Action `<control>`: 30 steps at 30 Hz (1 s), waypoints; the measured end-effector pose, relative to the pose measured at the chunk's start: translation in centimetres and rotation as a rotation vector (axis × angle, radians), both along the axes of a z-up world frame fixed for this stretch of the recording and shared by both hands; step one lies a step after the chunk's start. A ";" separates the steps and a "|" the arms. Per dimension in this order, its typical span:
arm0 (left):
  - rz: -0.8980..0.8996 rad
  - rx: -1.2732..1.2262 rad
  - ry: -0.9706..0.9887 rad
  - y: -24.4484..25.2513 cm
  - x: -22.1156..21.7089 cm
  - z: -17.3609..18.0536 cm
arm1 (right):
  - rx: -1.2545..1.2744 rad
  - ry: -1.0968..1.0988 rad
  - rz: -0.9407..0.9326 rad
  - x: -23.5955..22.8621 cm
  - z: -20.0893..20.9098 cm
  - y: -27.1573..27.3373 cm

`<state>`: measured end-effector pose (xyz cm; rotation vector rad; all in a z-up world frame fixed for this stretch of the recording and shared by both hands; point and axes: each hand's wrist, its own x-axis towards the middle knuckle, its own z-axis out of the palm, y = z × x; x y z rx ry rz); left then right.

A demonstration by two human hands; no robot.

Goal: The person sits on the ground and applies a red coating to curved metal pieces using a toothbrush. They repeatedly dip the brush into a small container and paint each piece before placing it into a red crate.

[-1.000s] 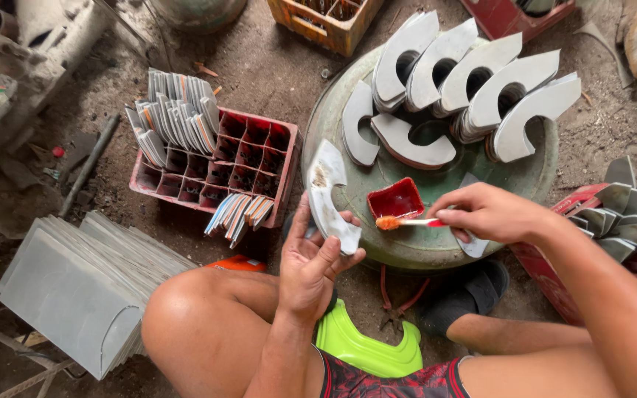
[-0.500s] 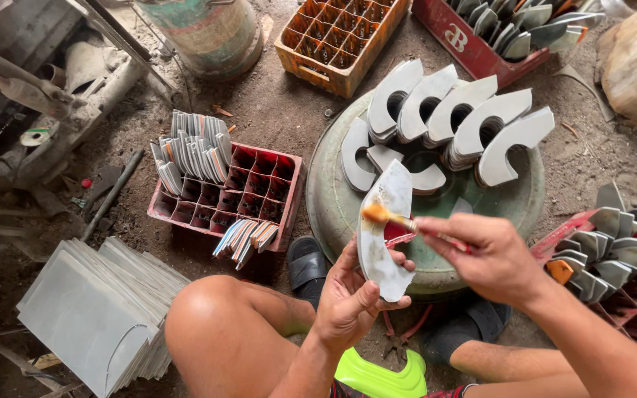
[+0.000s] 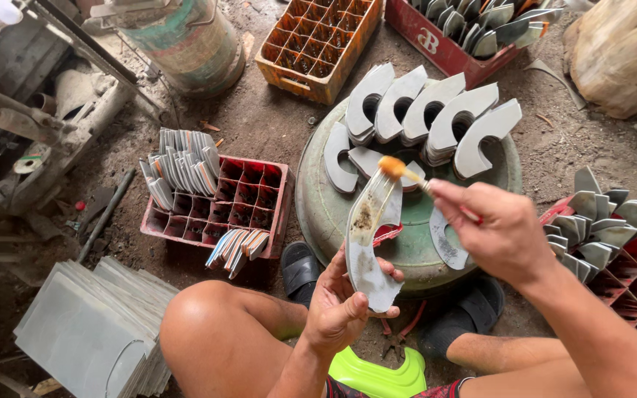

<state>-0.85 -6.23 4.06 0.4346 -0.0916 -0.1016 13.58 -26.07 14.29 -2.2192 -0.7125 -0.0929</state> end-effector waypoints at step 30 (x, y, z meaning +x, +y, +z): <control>-0.033 -0.196 -0.059 0.3 -0.9 -0.7 | -0.086 -0.018 0.162 -0.2 2.3 -2.8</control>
